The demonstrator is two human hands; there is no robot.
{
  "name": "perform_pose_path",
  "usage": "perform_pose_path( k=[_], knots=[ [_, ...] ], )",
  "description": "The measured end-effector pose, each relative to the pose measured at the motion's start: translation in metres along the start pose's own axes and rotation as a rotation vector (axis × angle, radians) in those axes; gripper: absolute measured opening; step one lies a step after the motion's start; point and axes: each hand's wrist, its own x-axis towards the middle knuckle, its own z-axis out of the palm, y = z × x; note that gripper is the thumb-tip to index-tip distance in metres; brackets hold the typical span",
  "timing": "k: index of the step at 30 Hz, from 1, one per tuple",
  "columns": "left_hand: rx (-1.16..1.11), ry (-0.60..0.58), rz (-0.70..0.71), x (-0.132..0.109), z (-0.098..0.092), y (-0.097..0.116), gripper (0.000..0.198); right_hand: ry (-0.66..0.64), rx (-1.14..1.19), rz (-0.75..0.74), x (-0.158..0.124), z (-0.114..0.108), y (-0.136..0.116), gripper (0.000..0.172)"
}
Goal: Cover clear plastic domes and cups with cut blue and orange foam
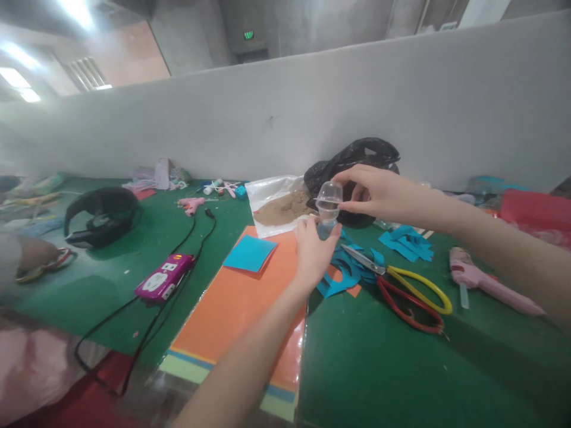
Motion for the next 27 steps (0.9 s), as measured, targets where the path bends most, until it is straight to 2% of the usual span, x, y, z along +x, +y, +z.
perform_pose_path(
  k=[9, 14, 22, 27],
  knots=[
    [0.011, 0.011, 0.003, 0.001, 0.0, 0.001, 0.029, -0.012, -0.14, -0.163, -0.01, 0.002, -0.003, 0.037],
    [0.005, 0.021, 0.009, 0.001, 0.0, 0.001, 0.029, 0.041, -0.236, -0.231, -0.015, 0.005, -0.008, 0.033],
    [0.009, 0.025, 0.048, 0.001, -0.001, 0.001, 0.026, 0.106, -0.315, -0.232, -0.021, 0.007, -0.01, 0.028],
    [0.007, 0.026, 0.046, 0.001, -0.001, 0.001, 0.028, 0.125, -0.4, -0.298, -0.021, 0.007, -0.003, 0.025]
  ],
)
